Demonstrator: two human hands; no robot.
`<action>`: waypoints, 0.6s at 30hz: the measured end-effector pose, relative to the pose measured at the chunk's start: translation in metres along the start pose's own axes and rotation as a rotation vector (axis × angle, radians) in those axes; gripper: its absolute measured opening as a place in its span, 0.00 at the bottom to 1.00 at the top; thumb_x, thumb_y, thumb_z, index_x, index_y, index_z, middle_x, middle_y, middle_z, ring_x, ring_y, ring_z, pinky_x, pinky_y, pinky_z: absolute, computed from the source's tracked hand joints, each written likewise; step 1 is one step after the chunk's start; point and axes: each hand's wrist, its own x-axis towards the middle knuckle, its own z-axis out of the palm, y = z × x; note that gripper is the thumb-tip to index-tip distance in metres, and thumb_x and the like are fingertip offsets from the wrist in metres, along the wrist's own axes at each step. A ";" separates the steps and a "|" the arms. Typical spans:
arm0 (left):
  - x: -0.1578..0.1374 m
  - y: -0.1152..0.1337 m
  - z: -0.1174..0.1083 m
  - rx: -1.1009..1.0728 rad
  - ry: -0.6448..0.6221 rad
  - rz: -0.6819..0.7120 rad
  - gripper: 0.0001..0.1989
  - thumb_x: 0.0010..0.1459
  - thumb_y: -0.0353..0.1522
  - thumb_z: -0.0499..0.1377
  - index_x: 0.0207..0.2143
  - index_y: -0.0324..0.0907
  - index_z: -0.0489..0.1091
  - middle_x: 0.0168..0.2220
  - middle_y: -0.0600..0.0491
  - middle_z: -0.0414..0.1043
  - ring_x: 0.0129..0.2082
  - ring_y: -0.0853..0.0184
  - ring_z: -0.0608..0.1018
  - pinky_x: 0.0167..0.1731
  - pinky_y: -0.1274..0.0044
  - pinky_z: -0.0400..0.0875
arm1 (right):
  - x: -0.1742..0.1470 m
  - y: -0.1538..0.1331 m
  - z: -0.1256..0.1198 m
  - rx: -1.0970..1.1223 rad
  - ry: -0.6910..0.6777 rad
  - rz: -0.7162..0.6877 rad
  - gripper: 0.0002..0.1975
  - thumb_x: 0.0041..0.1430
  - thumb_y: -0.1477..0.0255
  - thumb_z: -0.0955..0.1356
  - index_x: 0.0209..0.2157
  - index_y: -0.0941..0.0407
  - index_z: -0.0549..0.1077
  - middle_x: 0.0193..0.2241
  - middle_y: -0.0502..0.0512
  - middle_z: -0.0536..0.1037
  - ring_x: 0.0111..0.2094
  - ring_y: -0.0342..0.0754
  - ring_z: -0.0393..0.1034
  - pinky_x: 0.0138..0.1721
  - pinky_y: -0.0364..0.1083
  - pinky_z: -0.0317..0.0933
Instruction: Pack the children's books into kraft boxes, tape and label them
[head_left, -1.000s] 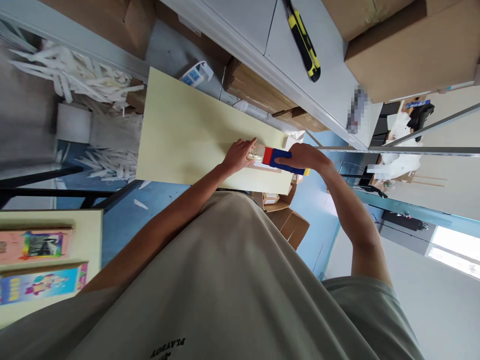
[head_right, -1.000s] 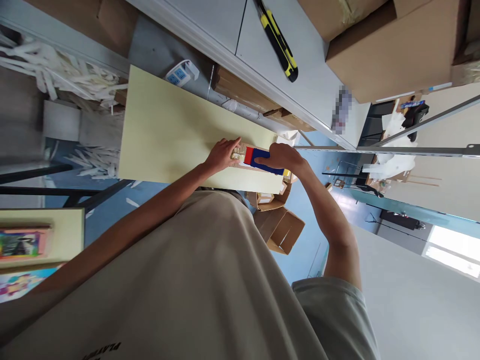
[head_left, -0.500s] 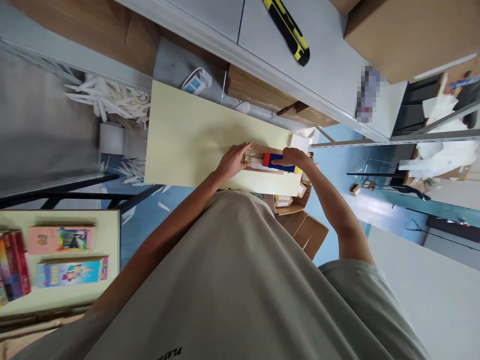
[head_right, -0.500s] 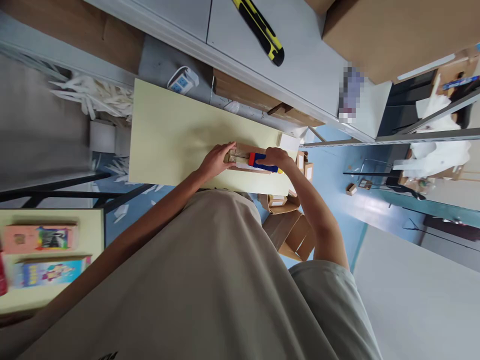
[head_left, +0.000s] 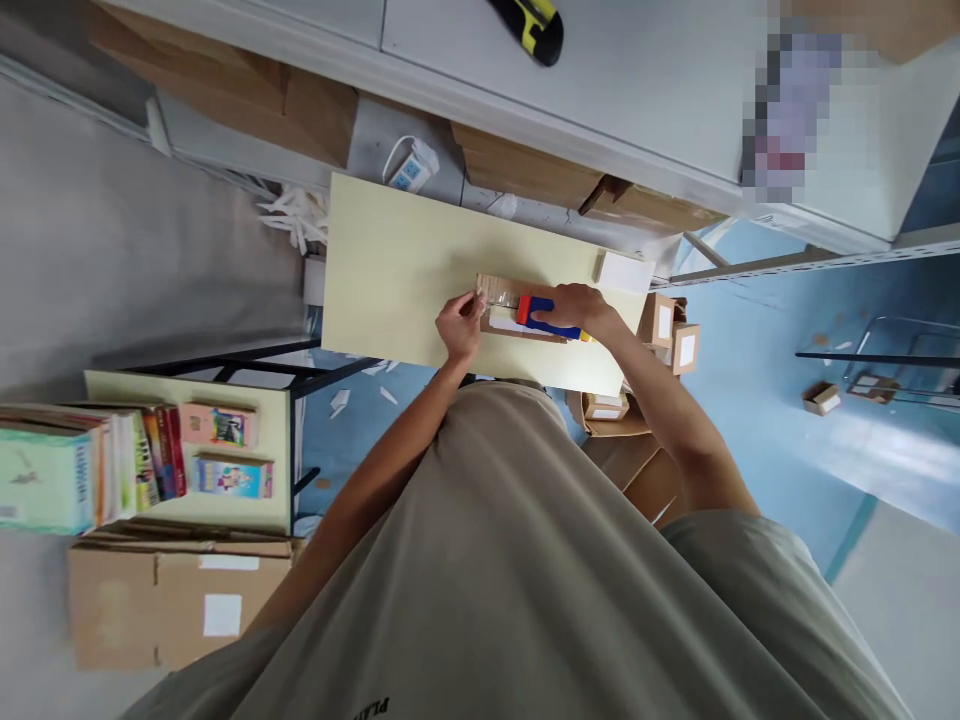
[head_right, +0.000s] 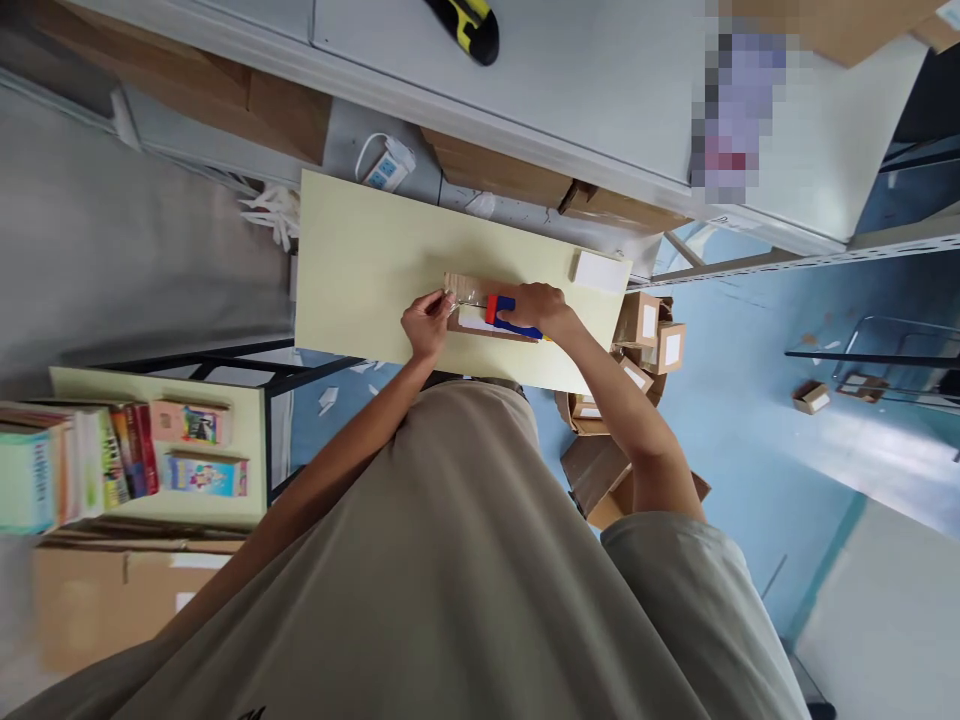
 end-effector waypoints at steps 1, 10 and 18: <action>0.000 -0.001 0.004 -0.003 0.087 0.003 0.11 0.71 0.41 0.73 0.45 0.43 0.89 0.49 0.46 0.90 0.55 0.57 0.88 0.57 0.72 0.81 | 0.000 0.000 0.001 0.003 0.002 -0.012 0.32 0.79 0.53 0.72 0.75 0.56 0.78 0.65 0.72 0.86 0.65 0.69 0.83 0.59 0.54 0.74; 0.007 -0.016 0.018 0.002 0.343 0.073 0.03 0.68 0.32 0.74 0.41 0.44 0.90 0.45 0.49 0.91 0.49 0.60 0.90 0.58 0.69 0.84 | -0.033 0.068 -0.014 0.122 -0.039 -0.137 0.38 0.75 0.41 0.72 0.56 0.65 0.87 0.42 0.72 0.90 0.45 0.64 0.87 0.46 0.52 0.75; 0.006 -0.016 0.019 0.056 0.354 0.121 0.05 0.69 0.32 0.72 0.42 0.42 0.90 0.44 0.48 0.91 0.49 0.59 0.90 0.59 0.68 0.85 | -0.059 0.170 0.000 0.091 -0.079 -0.001 0.37 0.71 0.37 0.74 0.42 0.61 0.88 0.30 0.67 0.86 0.35 0.60 0.84 0.41 0.53 0.73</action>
